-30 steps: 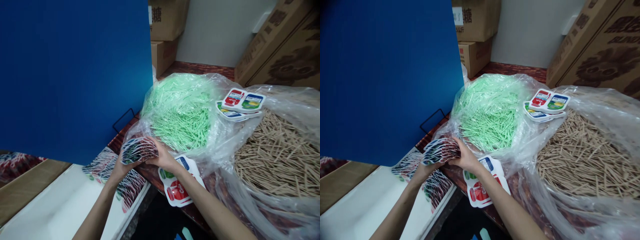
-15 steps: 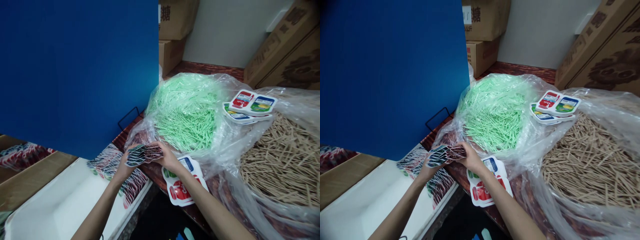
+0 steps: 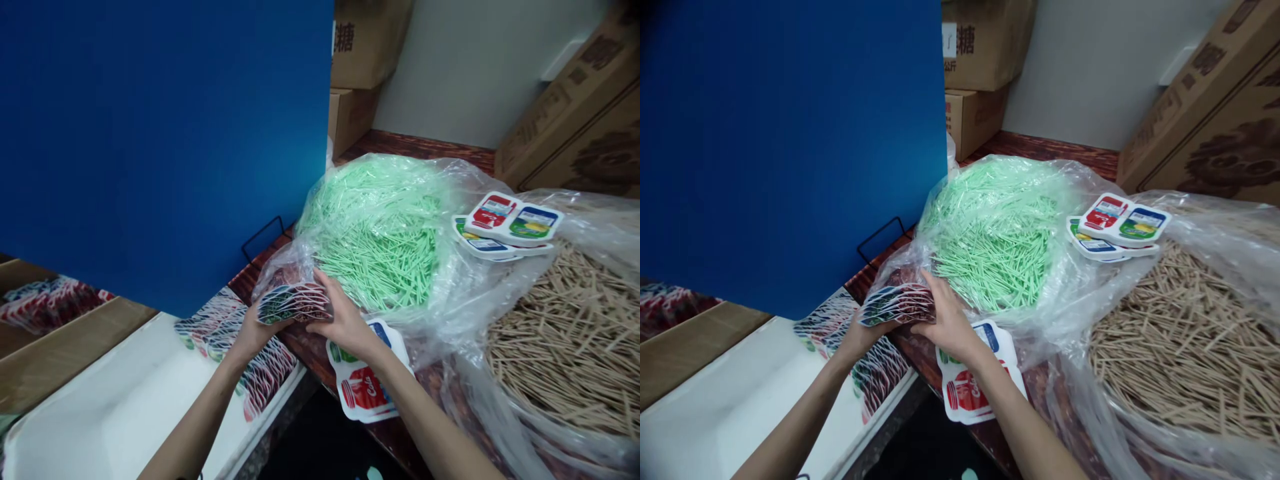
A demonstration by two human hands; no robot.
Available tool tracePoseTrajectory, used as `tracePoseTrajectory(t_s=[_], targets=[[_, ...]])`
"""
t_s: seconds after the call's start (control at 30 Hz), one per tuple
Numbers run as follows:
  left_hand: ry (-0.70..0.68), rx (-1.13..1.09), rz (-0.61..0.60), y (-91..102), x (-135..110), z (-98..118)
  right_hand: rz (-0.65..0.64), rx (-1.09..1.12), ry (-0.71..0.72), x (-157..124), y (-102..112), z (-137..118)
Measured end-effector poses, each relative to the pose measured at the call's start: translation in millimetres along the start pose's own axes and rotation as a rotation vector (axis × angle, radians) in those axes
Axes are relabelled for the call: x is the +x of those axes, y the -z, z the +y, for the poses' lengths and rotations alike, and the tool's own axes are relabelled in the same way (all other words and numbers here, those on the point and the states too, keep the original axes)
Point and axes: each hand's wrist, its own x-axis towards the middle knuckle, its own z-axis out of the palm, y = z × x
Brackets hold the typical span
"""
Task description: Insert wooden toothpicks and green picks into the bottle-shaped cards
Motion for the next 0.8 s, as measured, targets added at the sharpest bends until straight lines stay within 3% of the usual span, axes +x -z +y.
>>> tracePoseTrajectory(t_s=[0.17, 0.4, 0.8], targets=[[0.043, -0.039, -0.012, -0.6, -0.8, -0.4, -0.024, -0.299, 0.158, 0.9, 16.0, -29.8], [0.021, -0.021, -0.009, -0.3, -1.6, -7.5, -0.052, -0.550, 0.232, 11.9, 9.4, -30.3], [0.025, -0.064, -0.039, -1.7, 1.7, -1.2, 0.034, -0.457, 0.275, -8.2, 22.2, -43.2]])
